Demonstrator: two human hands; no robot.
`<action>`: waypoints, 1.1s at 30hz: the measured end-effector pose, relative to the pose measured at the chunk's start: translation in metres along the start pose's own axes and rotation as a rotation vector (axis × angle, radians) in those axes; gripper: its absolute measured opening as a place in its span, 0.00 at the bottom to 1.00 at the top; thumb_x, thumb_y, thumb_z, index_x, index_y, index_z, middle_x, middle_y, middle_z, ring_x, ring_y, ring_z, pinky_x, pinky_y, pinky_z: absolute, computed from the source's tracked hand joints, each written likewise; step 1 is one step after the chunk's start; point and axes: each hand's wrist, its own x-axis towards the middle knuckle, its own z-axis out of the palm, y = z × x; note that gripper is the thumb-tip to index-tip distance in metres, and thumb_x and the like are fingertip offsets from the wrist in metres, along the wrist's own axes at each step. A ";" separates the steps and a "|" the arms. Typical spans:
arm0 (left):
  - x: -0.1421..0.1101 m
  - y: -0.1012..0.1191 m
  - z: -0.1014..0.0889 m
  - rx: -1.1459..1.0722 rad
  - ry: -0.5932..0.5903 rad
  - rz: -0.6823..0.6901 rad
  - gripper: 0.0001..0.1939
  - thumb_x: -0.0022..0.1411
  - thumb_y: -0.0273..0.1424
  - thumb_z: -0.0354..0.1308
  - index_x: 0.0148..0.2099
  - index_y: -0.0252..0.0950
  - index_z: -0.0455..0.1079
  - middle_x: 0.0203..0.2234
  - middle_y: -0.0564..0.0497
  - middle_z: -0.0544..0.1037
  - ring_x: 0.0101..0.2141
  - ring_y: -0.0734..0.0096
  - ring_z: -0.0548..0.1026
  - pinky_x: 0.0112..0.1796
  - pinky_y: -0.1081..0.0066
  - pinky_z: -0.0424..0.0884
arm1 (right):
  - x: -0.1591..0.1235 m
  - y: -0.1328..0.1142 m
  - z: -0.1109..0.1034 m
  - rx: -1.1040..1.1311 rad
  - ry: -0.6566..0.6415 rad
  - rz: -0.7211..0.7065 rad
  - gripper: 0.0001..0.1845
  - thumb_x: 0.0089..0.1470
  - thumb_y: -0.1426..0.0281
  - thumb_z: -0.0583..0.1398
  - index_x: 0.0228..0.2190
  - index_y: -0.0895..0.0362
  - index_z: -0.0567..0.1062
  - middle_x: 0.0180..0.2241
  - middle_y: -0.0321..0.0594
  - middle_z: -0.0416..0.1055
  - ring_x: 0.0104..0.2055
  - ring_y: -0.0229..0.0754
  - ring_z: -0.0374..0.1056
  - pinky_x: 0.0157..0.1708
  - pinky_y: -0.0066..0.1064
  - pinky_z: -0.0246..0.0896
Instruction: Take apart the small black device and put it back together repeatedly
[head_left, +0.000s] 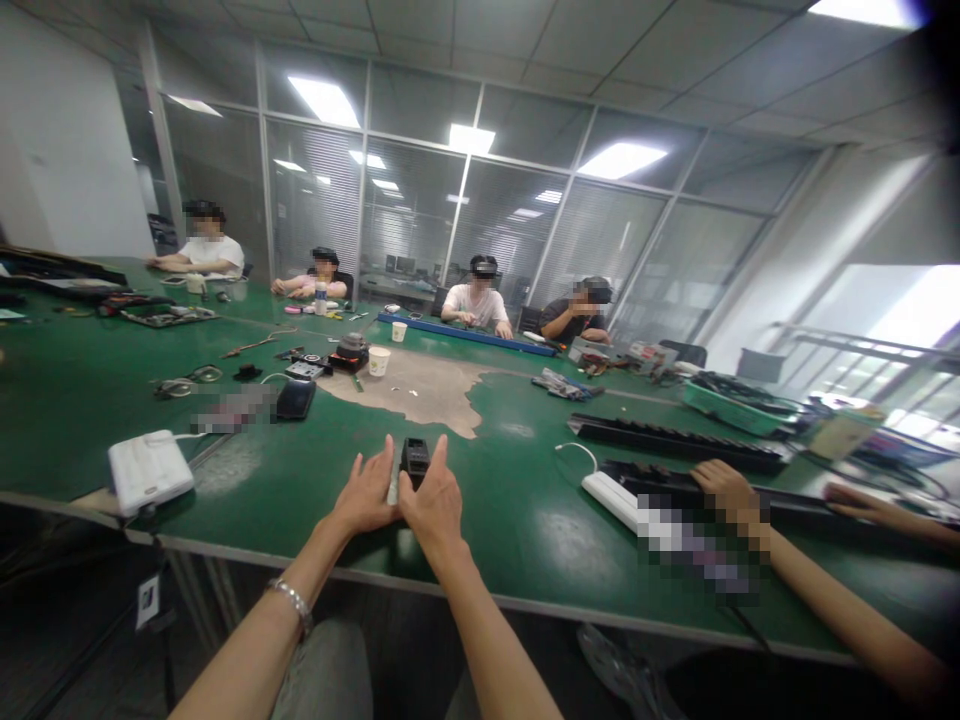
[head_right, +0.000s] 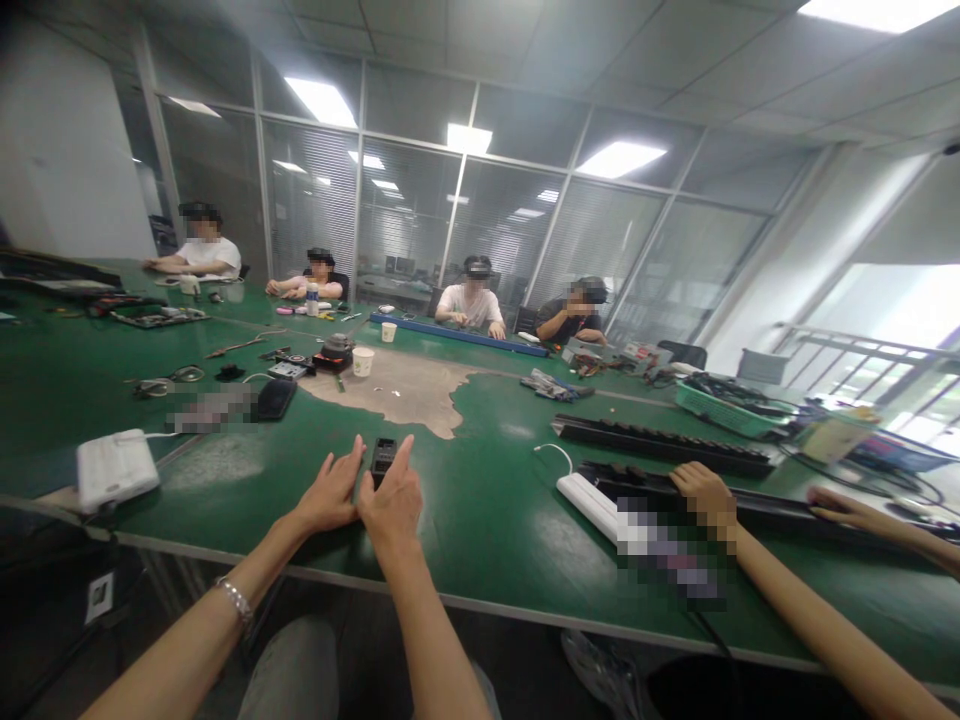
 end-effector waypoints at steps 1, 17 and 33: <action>0.000 0.000 0.000 0.003 0.004 -0.003 0.54 0.55 0.39 0.52 0.67 0.31 0.13 0.66 0.38 0.50 0.65 0.57 0.48 0.62 0.49 0.36 | -0.002 0.002 0.002 -0.008 -0.016 0.001 0.47 0.54 0.65 0.58 0.64 0.71 0.40 0.44 0.58 0.71 0.46 0.53 0.70 0.43 0.37 0.62; 0.000 0.003 -0.003 -0.011 -0.013 0.012 0.54 0.54 0.38 0.52 0.68 0.31 0.16 0.64 0.40 0.55 0.64 0.58 0.48 0.62 0.50 0.35 | -0.004 0.003 0.010 -0.080 -0.055 0.072 0.45 0.56 0.61 0.56 0.64 0.71 0.43 0.39 0.58 0.74 0.41 0.53 0.72 0.40 0.38 0.62; 0.004 -0.001 0.002 0.051 -0.014 -0.011 0.53 0.55 0.58 0.52 0.70 0.33 0.33 0.66 0.39 0.51 0.64 0.51 0.48 0.62 0.49 0.38 | 0.012 0.018 -0.025 0.047 0.162 0.063 0.43 0.58 0.60 0.55 0.64 0.68 0.42 0.42 0.55 0.74 0.44 0.51 0.72 0.43 0.35 0.61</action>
